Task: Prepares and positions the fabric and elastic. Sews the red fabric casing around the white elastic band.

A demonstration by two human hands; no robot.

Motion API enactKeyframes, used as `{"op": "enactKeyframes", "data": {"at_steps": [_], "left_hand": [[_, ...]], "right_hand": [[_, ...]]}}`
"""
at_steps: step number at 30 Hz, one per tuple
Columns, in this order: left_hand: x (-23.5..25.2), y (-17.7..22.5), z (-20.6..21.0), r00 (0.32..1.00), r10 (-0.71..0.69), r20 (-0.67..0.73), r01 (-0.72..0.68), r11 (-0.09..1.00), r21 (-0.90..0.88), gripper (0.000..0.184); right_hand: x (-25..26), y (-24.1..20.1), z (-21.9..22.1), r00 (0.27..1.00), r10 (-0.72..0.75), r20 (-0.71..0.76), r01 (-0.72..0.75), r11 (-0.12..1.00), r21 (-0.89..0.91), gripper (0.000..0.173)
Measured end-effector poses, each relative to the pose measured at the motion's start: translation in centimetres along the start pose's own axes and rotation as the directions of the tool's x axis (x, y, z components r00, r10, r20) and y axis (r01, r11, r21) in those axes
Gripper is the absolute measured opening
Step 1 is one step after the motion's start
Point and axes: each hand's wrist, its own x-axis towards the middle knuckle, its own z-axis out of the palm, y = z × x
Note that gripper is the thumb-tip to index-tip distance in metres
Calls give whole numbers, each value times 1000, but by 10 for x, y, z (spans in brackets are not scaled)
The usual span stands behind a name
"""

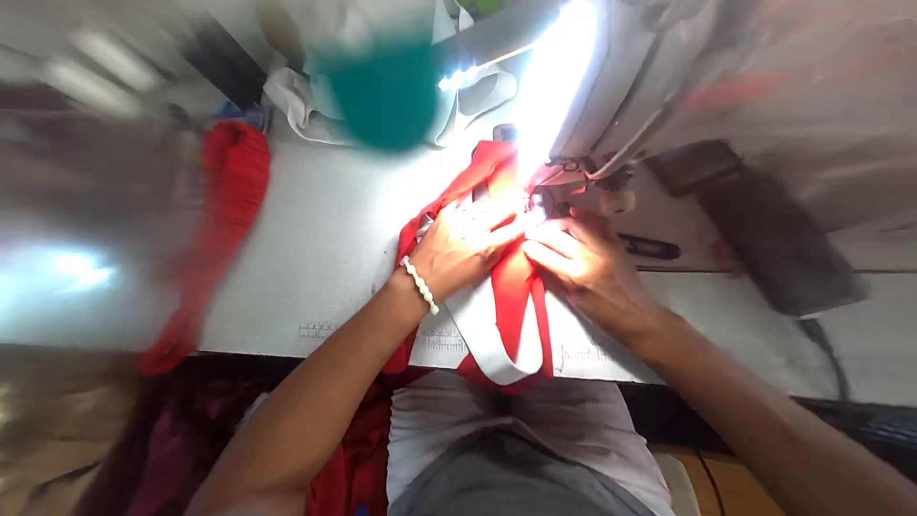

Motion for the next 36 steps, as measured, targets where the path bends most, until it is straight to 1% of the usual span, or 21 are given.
{"op": "enactKeyframes", "data": {"at_steps": [3, 5, 7, 9, 10, 13, 16, 19, 22, 26, 29, 32, 34, 36], "left_hand": [[7, -9, 0, 1000, 5, 15, -4, 1000, -14, 32], [8, -11, 3, 1000, 20, 14, -20, 1000, -7, 32], [6, -3, 5, 999, 35, 1, -35, 999, -1, 28], [-3, 14, 8, 999, 33, -38, -34, 999, -17, 23], [-9, 23, 10, 999, 17, -50, -18, 1000, -15, 23], [-25, 49, 9, 995, -97, -22, 97, 995, -23, 30], [-30, 61, 10, 989, -148, -14, 148, 989, -4, 32], [-26, 56, 10, 989, -150, -4, 150, 988, 15, 32], [-17, 41, 9, 991, -132, 14, 132, 991, 4, 32], [-2, 20, 6, 991, -112, 73, 109, 993, 42, 34], [5, 10, 4, 990, -102, 94, 98, 994, 45, 35], [6, 11, 7, 997, -75, 32, 73, 996, 46, 32], [2, 15, 12, 997, -66, -51, 67, 997, 24, 26], [-2, 16, 14, 995, -76, -60, 77, 997, 22, 26]], "right_hand": [[9, 7, -1, 999, 15, 43, -15, 1000, -12, 23], [11, 10, 0, 999, -4, 47, 4, 1000, -7, 23], [5, 9, 1, 999, -36, 30, 35, 999, 29, 24], [-6, 1, 0, 999, -54, -2, 54, 997, 54, 23], [-11, -4, -2, 998, -52, -20, 53, 997, 50, 24], [-23, -17, -6, 998, -29, -62, 30, 999, 13, 24], [-28, -23, -7, 996, -15, -84, 14, 1000, -15, 23], [-24, -20, -6, 996, -10, -90, 8, 1000, -20, 22], [-15, -9, -3, 996, -9, -90, 9, 1000, -1, 22], [-2, 7, -1, 999, -10, -48, 10, 1000, -6, 20], [4, 15, 5, 998, 17, -65, -16, 1000, 20, 20], [6, 15, 7, 997, 49, -65, -48, 999, 27, 20], [4, 16, 11, 996, 53, -77, -53, 999, 7, 23], [3, 17, 13, 995, 55, -86, -55, 999, 3, 25]]}}
